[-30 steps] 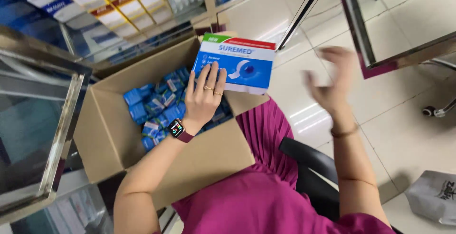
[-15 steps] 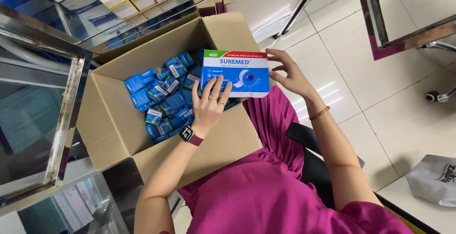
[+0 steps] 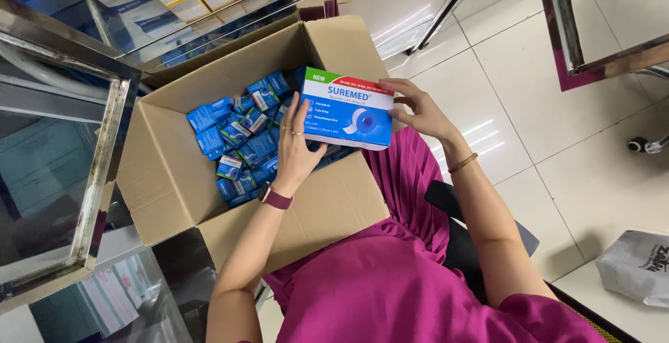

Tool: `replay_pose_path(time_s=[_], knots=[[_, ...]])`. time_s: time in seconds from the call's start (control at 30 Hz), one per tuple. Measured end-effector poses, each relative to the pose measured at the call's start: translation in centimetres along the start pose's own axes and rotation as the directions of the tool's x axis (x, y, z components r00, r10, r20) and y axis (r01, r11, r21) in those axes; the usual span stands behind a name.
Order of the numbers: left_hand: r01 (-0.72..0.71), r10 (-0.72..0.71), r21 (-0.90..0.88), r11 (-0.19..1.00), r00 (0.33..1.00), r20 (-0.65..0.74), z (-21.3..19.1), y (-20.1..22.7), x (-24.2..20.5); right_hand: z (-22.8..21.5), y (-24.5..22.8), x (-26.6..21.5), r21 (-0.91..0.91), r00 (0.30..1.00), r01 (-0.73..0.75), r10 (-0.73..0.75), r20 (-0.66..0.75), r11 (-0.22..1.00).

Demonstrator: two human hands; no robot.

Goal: Organizing medicine bottles and small boxes into larger containers within a pharmacy storage area.

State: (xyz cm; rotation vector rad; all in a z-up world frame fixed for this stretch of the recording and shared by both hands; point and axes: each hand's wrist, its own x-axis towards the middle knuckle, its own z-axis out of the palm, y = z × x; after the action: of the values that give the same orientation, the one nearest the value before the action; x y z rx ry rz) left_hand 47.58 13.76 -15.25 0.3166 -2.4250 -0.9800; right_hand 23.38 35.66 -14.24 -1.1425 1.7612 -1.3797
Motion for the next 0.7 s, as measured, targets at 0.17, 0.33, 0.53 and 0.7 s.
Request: replay_pose_path(time_s=[0.17,0.33,0.53,0.7], knots=[[0.089,-0.088,-0.020,0.996,0.995,0.052,-0.3,-0.3,-0.4,0.0,0.4,-0.1,0.200,1.000,-0.027,0.028,0.002,0.980],[-0.030,0.029,-0.080,0.996,0.999,-0.013,-0.4,0.1,-0.5,0.0,1.3,-0.1,0.190,0.998,-0.048,0.054,-0.027,0.981],[0.047,-0.061,-0.338,0.940,0.998,-0.031,-0.2,0.1,-0.8,0.7,2.0,0.2,0.225,0.989,-0.037,0.068,-0.129,0.974],[0.027,-0.045,-0.187,0.982,0.995,-0.089,0.3,0.1,-0.8,2.3,5.8,1.2,0.329,0.934,-0.069,0.178,-0.311,0.942]])
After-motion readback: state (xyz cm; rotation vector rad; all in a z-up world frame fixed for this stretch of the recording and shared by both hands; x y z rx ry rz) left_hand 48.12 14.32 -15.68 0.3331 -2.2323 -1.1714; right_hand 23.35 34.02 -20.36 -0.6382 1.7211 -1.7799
